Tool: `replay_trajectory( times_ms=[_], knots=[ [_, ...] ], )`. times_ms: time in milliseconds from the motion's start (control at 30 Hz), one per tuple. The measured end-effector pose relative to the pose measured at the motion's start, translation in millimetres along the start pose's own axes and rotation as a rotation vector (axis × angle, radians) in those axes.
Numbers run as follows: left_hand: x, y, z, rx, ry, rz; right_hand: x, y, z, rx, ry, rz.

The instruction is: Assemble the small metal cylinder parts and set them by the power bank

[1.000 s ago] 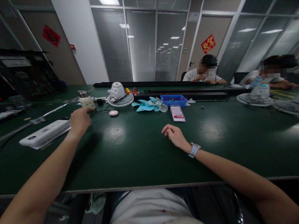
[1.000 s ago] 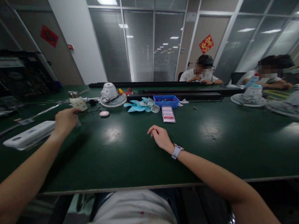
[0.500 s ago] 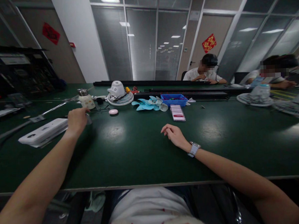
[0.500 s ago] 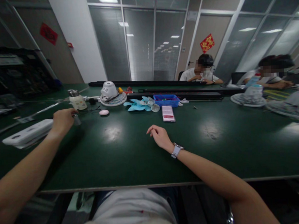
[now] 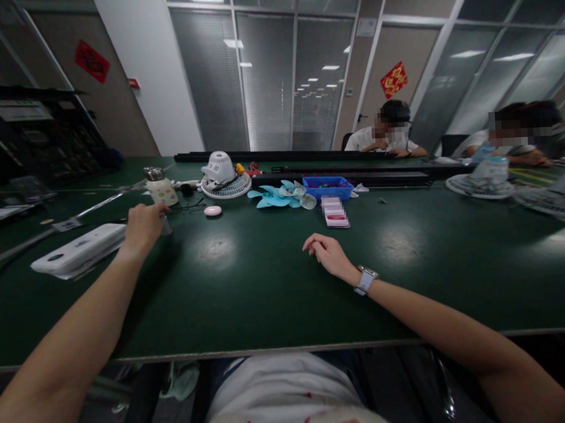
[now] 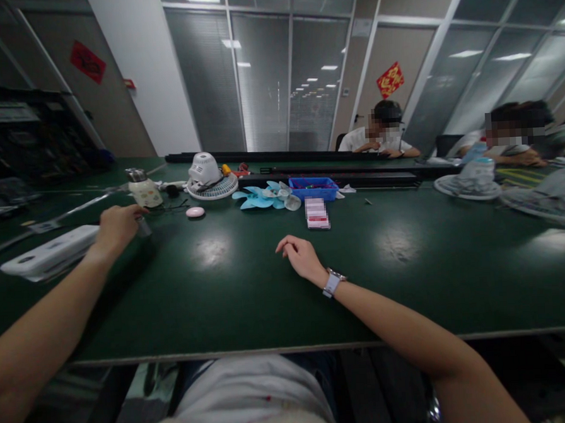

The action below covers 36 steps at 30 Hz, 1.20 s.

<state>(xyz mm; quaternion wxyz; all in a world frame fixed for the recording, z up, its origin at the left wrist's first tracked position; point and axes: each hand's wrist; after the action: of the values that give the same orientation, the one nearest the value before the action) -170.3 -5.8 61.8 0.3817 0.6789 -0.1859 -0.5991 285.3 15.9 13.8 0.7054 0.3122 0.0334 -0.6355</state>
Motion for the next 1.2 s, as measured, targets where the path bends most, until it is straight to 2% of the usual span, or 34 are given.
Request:
replay_trajectory(
  times_ms=[300, 467, 667, 800, 900, 1000, 1200],
  knots=[
    [2, -2.2, -7, 0.042, 0.159, -0.018, -2, -2, -6, 0.000, 0.016, -0.003],
    [6, -0.6, -15, -0.003, 0.130, 0.034, -1, -1, -4, -0.001, 0.008, 0.005],
    [5, 3.7, -31, 0.144, 0.121, 0.035, -1, -1, -3, -0.004, -0.004, 0.010],
    [2, 3.9, -30, 0.199, 0.090, 0.008, -1, -1, -3, -0.010, -0.002, 0.008],
    [1, 3.4, -34, 0.332, 0.119, 0.022, -1, -1, -3, -0.012, 0.000, 0.015],
    [8, 9.0, -60, 0.552, 0.111, 0.085, -2, -2, -4, -0.010, -0.007, 0.016],
    [56, 38.3, -147, 1.055, -0.014, 0.191, -2, -2, -5, -0.004, 0.021, 0.018]
  ],
)
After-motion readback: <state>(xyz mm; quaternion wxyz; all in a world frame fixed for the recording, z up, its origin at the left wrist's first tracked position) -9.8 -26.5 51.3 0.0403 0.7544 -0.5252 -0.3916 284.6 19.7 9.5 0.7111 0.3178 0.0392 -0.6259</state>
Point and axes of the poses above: each hand's wrist, its own x-axis away from the middle knuckle, its own y-axis out of the back of the hand, z = x × y, and after that the axes turned 15 degrees about -z, right-handed
